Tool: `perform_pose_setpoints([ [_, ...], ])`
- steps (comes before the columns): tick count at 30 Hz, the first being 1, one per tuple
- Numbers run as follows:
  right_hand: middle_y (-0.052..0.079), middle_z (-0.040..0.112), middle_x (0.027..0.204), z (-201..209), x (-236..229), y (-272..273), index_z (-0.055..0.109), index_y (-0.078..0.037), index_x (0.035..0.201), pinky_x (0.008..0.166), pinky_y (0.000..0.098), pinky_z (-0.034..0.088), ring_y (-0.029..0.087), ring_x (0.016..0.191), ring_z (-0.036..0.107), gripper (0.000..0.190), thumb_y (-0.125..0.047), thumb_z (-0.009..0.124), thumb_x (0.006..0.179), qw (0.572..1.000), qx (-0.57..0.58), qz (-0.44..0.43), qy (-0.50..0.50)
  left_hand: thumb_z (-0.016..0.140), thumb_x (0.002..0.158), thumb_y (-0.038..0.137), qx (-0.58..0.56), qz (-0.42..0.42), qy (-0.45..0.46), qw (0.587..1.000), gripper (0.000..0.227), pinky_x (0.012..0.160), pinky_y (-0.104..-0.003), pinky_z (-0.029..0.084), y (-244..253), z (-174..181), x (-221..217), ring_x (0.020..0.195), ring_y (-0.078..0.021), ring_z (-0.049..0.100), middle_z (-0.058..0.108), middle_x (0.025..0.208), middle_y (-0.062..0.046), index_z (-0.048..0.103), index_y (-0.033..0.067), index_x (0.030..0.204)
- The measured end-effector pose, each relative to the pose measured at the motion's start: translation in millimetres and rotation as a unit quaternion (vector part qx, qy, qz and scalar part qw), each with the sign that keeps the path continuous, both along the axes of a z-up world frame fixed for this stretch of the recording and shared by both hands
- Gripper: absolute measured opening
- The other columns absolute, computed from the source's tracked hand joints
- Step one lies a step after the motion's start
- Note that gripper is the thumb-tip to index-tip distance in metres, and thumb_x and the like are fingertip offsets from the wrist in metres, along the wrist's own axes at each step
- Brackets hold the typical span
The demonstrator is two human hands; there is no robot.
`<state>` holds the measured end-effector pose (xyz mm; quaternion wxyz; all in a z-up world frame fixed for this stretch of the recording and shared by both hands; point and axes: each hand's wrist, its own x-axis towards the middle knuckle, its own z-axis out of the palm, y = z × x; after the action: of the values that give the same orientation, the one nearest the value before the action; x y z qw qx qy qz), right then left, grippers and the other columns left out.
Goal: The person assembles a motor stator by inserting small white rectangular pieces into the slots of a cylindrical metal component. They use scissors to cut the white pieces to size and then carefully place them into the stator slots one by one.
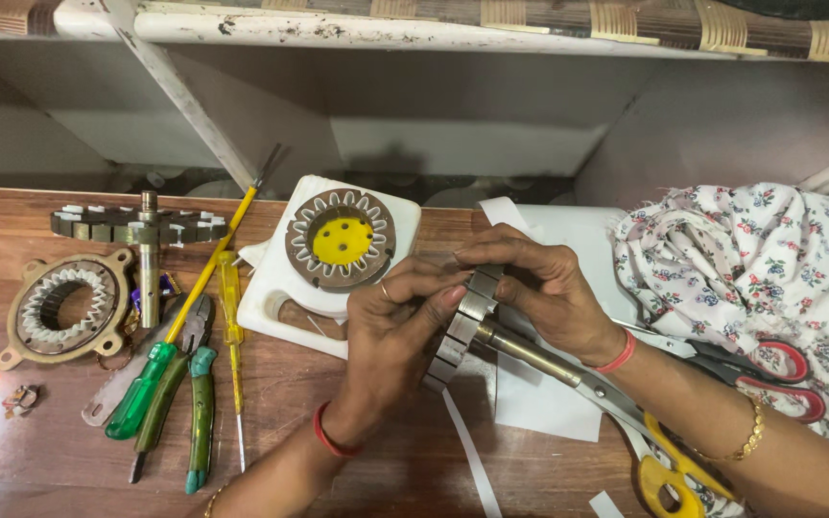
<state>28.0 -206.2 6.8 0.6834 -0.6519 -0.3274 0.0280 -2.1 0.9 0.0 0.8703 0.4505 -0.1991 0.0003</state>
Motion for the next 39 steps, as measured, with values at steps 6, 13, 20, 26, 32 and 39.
perform_pose_setpoints([
  [6,0.009,0.064,0.134,10.6,-1.7,1.9,0.066,-0.006,0.135,0.120,0.0391,0.046,0.023,0.133,0.059,0.035,-0.010,0.066,0.101,1.000,-0.010,0.003,-0.014,0.070,0.097,-0.003,-0.037,-0.033,0.059,0.997,0.015,0.087,-0.025,0.058,-0.3,1.9,1.1,0.098,-0.0142,0.068,0.072,0.111,-0.012,0.075,-0.0031,0.111],
  [13,0.013,0.065,0.121,33.3,-12.2,3.2,0.065,0.001,0.123,0.100,0.0347,0.052,0.021,0.116,0.063,0.037,-0.013,0.076,0.091,0.962,-0.114,-0.169,-0.183,0.083,0.085,0.006,0.161,0.044,-0.052,0.985,0.054,0.069,-0.017,0.053,6.6,20.2,-20.8,0.086,-0.0055,0.061,0.062,0.114,-0.003,0.064,0.0027,0.135],
  [20,0.012,0.066,0.084,57.5,-32.1,2.3,0.063,0.002,0.087,0.062,0.0322,0.053,0.022,0.074,0.068,0.014,-0.005,0.075,0.084,0.892,-0.246,-0.182,-0.332,0.090,0.084,0.005,0.223,0.090,-0.119,0.963,0.063,0.070,-0.016,0.053,7.6,20.9,-25.7,0.091,-0.0036,0.062,0.060,0.113,-0.002,0.063,0.0005,0.140],
  [26,0.012,0.057,0.076,55.7,-31.6,9.6,0.057,0.003,0.084,0.056,0.0395,0.048,0.027,0.065,0.060,0.015,0.004,0.073,0.084,0.853,-0.301,-0.179,-0.387,0.091,0.078,0.009,0.254,0.082,-0.100,0.958,0.064,0.062,-0.015,0.050,10.4,20.1,-23.9,0.082,-0.0027,0.062,0.061,0.110,-0.003,0.064,-0.0016,0.135],
  [32,0.014,0.058,0.082,58.6,-28.0,9.0,0.055,0.002,0.086,0.062,0.0398,0.052,0.029,0.069,0.061,0.020,0.010,0.068,0.074,0.794,-0.303,-0.180,-0.496,0.094,0.075,0.016,0.297,0.137,-0.156,0.932,0.068,0.059,-0.022,0.050,12.3,27.8,-27.4,0.078,-0.0067,0.060,0.063,0.102,-0.004,0.064,-0.0028,0.134],
  [39,0.014,0.058,0.080,61.2,-22.1,6.9,0.053,0.000,0.079,0.059,0.0379,0.051,0.027,0.066,0.060,0.024,0.008,0.073,0.070,0.784,-0.272,-0.174,-0.531,0.084,0.083,0.012,0.403,0.248,-0.186,0.861,0.056,0.062,-0.031,0.053,0.2,37.7,-47.1,0.074,-0.0195,0.065,0.068,0.089,-0.012,0.062,-0.0071,0.131],
])
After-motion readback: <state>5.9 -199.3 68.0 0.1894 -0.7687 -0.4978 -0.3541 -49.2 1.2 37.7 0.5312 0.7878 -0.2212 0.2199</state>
